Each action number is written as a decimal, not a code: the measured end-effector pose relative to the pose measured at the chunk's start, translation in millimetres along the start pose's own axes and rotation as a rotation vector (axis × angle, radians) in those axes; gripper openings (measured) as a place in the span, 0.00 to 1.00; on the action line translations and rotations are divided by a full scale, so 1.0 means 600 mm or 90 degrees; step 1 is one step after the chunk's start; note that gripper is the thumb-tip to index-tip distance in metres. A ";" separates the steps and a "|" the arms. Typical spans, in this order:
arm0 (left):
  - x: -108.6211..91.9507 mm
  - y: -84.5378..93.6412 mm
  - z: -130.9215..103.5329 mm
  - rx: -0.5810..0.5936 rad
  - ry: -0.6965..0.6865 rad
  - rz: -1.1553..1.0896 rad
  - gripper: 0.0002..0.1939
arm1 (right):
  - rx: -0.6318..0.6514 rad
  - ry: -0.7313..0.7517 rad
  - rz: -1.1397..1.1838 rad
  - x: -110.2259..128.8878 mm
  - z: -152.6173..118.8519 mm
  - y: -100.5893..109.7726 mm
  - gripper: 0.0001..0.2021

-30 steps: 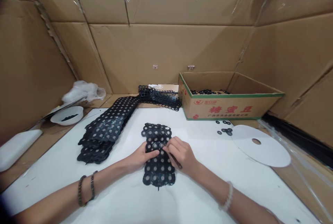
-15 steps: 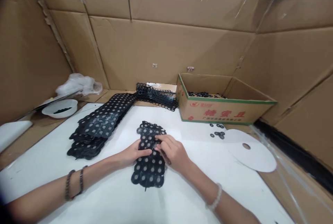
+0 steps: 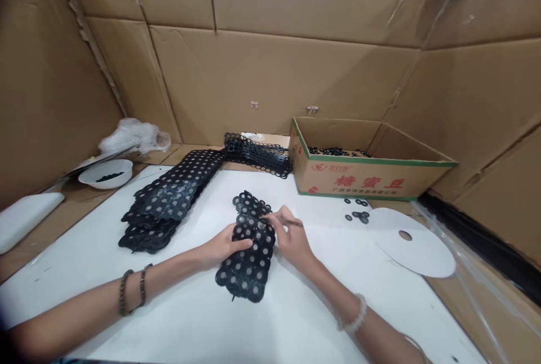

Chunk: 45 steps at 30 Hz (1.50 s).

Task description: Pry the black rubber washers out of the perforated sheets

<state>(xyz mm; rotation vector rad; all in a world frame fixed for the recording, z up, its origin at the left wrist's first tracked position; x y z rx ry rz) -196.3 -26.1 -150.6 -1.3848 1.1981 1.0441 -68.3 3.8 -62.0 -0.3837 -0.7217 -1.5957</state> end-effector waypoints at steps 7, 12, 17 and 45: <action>-0.012 -0.013 -0.014 0.026 0.038 -0.070 0.23 | 0.011 -0.056 0.067 0.005 0.009 -0.001 0.09; -0.001 -0.016 -0.014 0.082 0.118 -0.124 0.18 | 0.046 0.097 0.058 0.061 -0.017 -0.012 0.06; 0.013 -0.019 -0.025 0.117 0.162 -0.136 0.15 | 0.058 0.241 0.030 0.086 -0.039 -0.021 0.07; 0.008 0.005 -0.027 -0.125 0.078 -0.073 0.25 | -0.044 0.436 -0.174 0.121 -0.064 -0.016 0.07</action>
Point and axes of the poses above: each hand's wrist, its own z-axis towards the middle knuckle, its own y-axis out of the back of the hand, x = y × z, the point moved 10 cm from there along z, towards the middle knuckle, and after that the axes turned 15 degrees about -x, right-handed, at the moved point
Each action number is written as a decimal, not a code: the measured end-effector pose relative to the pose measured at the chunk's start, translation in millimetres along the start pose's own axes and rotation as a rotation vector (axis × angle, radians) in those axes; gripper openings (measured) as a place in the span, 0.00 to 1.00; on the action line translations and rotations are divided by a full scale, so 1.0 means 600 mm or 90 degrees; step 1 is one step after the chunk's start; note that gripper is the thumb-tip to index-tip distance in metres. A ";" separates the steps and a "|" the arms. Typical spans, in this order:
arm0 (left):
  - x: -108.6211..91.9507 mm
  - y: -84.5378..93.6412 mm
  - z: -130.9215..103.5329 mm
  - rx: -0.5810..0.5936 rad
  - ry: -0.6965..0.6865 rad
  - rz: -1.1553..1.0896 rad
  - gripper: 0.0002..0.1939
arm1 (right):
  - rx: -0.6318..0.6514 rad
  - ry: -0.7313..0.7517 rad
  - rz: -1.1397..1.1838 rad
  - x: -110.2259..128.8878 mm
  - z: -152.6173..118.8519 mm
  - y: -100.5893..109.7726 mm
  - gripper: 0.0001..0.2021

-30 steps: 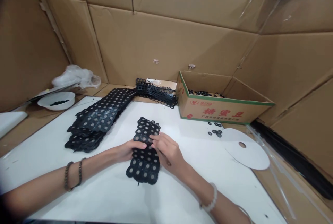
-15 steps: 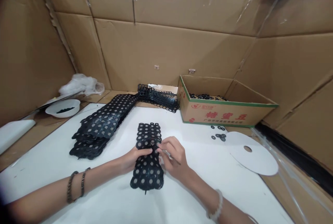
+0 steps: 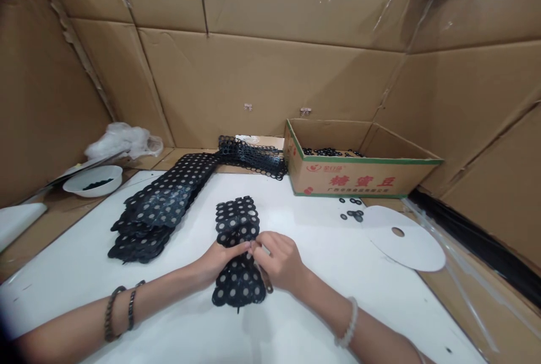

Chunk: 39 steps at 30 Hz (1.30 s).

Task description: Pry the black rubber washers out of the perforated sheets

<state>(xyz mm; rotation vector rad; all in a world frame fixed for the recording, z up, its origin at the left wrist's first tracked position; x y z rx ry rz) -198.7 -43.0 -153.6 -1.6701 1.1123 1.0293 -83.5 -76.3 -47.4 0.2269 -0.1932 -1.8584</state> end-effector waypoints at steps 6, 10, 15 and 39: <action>-0.007 0.002 0.003 0.022 -0.041 0.045 0.26 | 0.045 -0.008 -0.067 -0.014 -0.010 -0.026 0.11; -0.006 0.008 0.014 0.006 -0.078 0.090 0.20 | 0.084 -0.043 -0.069 -0.026 -0.013 -0.037 0.10; -0.011 0.005 0.020 0.016 -0.082 0.099 0.20 | 0.113 -0.062 0.007 -0.040 -0.013 -0.038 0.08; 0.006 -0.019 0.022 0.162 0.036 0.016 0.19 | -0.084 -0.808 0.277 -0.222 -0.097 -0.028 0.23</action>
Point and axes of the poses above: each hand's wrist, its own z-axis towards the middle knuckle, its own y-axis out of the back of the hand, x = y × z, the point moved 10 cm from there along z, towards the middle knuckle, and after that the axes turned 15 degrees about -x, right-handed, at the moved point
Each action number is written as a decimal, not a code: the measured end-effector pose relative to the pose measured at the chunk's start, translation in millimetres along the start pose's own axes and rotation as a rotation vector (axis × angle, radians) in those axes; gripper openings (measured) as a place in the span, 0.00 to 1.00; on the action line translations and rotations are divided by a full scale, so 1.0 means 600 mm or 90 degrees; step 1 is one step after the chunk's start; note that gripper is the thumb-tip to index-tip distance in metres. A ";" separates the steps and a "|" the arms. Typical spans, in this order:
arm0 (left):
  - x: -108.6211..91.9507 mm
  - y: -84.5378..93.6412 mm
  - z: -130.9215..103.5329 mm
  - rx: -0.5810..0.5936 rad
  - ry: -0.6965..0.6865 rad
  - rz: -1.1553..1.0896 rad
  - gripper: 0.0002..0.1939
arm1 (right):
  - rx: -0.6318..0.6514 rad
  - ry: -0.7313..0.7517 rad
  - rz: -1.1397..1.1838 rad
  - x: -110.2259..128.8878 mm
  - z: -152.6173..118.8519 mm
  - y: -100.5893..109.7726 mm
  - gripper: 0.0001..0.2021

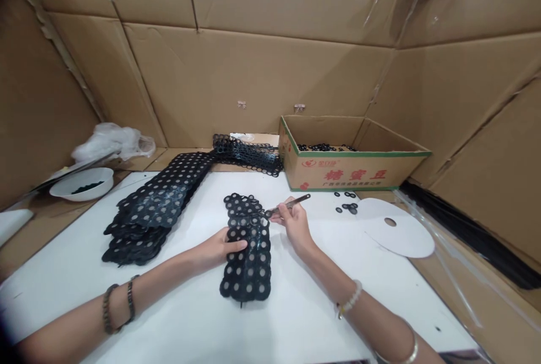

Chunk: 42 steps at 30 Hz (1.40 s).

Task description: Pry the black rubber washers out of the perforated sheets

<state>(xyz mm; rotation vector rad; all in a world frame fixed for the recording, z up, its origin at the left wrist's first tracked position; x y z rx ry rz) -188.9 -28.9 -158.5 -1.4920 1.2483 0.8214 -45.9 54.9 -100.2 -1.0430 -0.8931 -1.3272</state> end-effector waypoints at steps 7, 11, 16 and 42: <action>-0.021 0.002 -0.012 -0.068 0.002 -0.036 0.19 | -0.018 0.248 -0.079 0.084 -0.039 0.005 0.10; -0.028 -0.007 -0.019 -0.066 -0.041 -0.014 0.28 | 0.065 0.513 -0.108 0.149 -0.108 -0.017 0.05; -0.032 -0.008 -0.022 -0.085 -0.075 0.005 0.27 | 0.184 0.753 -0.163 0.173 -0.185 -0.050 0.06; -0.030 -0.002 -0.024 -0.086 -0.158 0.093 0.31 | 0.253 0.625 -0.222 0.105 -0.149 -0.070 0.10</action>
Point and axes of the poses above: each hand's wrist, its own z-axis towards the middle knuckle, its own y-axis out of the back of the hand, x = y × z, the point moved 10 cm from there along z, towards the middle knuckle, and after that the axes turned 15 degrees about -x, right-handed, at the moved point
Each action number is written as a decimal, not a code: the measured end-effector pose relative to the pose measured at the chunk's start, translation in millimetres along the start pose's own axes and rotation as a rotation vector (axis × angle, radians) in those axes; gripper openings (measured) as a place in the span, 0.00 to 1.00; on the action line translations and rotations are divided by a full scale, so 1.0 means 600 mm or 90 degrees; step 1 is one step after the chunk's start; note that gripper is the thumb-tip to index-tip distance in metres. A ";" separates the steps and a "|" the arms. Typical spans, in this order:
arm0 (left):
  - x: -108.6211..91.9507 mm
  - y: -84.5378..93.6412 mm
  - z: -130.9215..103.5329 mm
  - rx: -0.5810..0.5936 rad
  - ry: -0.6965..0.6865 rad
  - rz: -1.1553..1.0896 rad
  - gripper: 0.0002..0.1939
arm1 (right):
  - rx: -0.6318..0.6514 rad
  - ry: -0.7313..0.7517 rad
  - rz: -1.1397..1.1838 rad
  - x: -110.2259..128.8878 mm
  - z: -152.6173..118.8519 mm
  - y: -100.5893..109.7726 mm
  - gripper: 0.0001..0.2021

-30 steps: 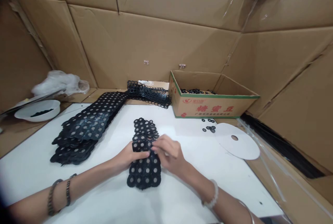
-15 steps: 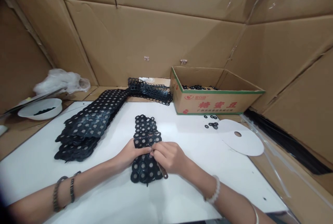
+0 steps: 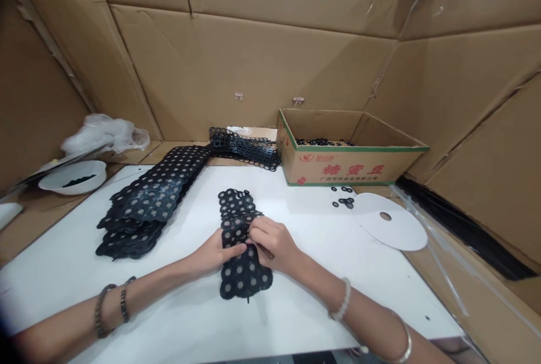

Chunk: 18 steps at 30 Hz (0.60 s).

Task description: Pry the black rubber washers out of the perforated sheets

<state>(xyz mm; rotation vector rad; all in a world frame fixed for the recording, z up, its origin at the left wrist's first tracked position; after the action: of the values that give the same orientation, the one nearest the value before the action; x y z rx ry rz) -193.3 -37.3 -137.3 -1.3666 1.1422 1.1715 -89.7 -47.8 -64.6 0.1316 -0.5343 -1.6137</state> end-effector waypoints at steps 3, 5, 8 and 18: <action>0.007 -0.001 0.000 0.001 0.018 -0.017 0.32 | -0.011 0.028 -0.004 0.006 0.006 0.009 0.07; 0.009 -0.001 0.000 0.000 0.026 -0.026 0.34 | -0.022 0.045 0.010 0.011 0.010 0.017 0.06; 0.007 -0.002 -0.003 0.000 0.023 -0.021 0.35 | -0.055 0.026 0.048 0.011 0.014 0.030 0.05; -0.083 0.007 -0.006 -0.013 -0.034 0.011 0.29 | -0.197 -0.102 0.059 0.012 0.077 0.086 0.07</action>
<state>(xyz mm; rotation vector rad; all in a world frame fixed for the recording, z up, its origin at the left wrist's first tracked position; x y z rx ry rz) -202.0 -37.9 -87.7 -1.3351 1.1088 1.2294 -61.6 -43.8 -1.2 -0.2522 -0.3995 -1.6034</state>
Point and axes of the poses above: each hand's wrist, its own z-axis towards the middle knuckle, its own y-axis out of the back of the hand, x = y × z, the point moved 10 cm from there along z, towards the middle knuckle, and after that the axes turned 15 degrees about -x, right-handed, at the moved point
